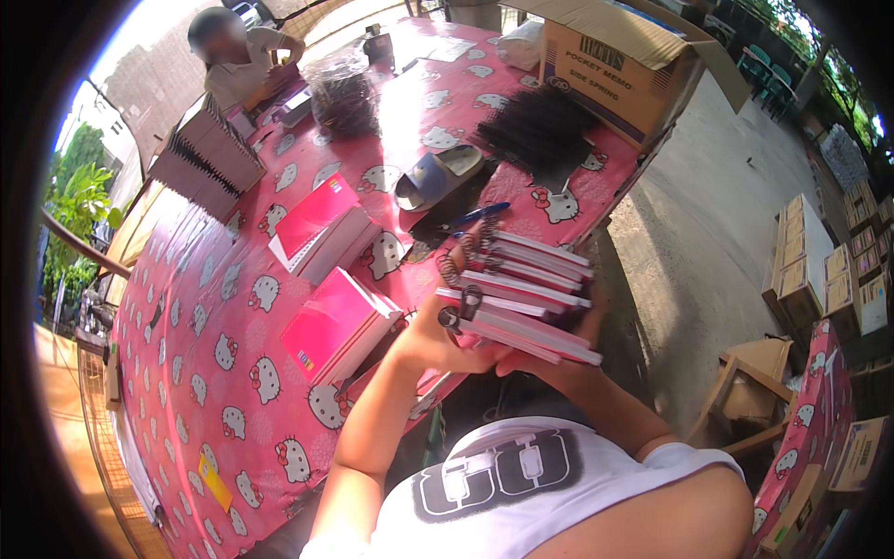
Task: The person assembles small pink notebooks by inserting wire spirals into the punched holes of the paper stacks and covers, then uses a tool to crimp the ends of the wires.
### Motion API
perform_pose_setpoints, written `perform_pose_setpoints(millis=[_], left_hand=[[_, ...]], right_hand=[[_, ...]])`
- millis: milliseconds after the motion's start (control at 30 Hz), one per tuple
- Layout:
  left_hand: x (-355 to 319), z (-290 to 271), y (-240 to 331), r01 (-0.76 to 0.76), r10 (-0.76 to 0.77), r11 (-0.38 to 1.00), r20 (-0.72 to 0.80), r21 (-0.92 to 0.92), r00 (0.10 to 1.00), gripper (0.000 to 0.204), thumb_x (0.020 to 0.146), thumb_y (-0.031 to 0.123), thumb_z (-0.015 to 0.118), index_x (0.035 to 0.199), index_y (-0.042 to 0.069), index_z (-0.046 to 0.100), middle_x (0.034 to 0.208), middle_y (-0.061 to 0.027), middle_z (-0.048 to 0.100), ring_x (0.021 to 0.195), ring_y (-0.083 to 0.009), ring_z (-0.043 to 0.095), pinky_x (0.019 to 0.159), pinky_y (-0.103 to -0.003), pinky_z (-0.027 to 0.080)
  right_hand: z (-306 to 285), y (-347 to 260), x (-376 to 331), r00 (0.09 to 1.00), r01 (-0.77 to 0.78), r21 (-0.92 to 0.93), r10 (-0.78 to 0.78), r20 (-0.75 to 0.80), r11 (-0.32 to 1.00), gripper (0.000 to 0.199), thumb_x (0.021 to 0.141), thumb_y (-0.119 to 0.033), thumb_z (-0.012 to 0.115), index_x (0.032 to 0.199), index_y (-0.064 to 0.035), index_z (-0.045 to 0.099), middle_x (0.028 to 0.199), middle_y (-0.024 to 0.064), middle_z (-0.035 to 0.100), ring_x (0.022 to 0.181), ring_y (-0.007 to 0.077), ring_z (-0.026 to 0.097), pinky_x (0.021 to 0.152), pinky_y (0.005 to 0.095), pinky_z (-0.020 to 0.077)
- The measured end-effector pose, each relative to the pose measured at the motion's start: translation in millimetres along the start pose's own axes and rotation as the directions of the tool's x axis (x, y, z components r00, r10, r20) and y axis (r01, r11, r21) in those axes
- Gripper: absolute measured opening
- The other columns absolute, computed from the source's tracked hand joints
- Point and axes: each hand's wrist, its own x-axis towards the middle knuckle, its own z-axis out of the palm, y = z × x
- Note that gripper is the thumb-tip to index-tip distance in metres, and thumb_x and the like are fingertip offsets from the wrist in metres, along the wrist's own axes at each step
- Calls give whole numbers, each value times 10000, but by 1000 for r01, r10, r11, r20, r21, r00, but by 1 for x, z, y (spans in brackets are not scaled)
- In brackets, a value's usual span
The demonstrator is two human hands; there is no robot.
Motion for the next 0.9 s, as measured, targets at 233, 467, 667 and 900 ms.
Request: perform_pose_setpoints(millis=[233,467,667,900], left_hand=[[18,4,-18,111,-218,782,-102,-613,971,1324,442,163,969,1497,20,181,1435,-125,412,1308,-232,412,1095,-379,324],[28,-2,-11,-76,-41,810,-186,-582,982,1401,427,259,977,1512,8,127,1531,-148,273,1397,-246,290,1137,-398,245],[23,5,-9,123,-204,680,-25,-722,979,1311,477,259,966,1495,-1,183,1508,-150,314,1374,-263,338,1125,-400,277],[17,3,-21,77,-178,748,-87,-659,980,1277,479,233,969,1482,8,211,1424,-145,423,1325,-252,404,1101,-391,320]], right_hand=[[12,57,-9,995,78,-18,-79,-53,997,1372,463,-519,907,1454,43,142,1340,180,383,1246,287,439,1038,430,371],[13,42,-1,975,219,-223,-221,14,950,1398,499,-561,877,1471,32,65,1402,193,320,1302,298,381,1076,434,338],[19,45,-2,988,151,-153,-148,33,977,1406,516,-512,897,1474,28,22,1453,196,271,1318,306,378,1092,438,335],[24,47,-8,982,175,-141,-164,90,974,1339,580,-403,913,1472,25,11,1422,201,312,1321,306,389,1071,435,367]])
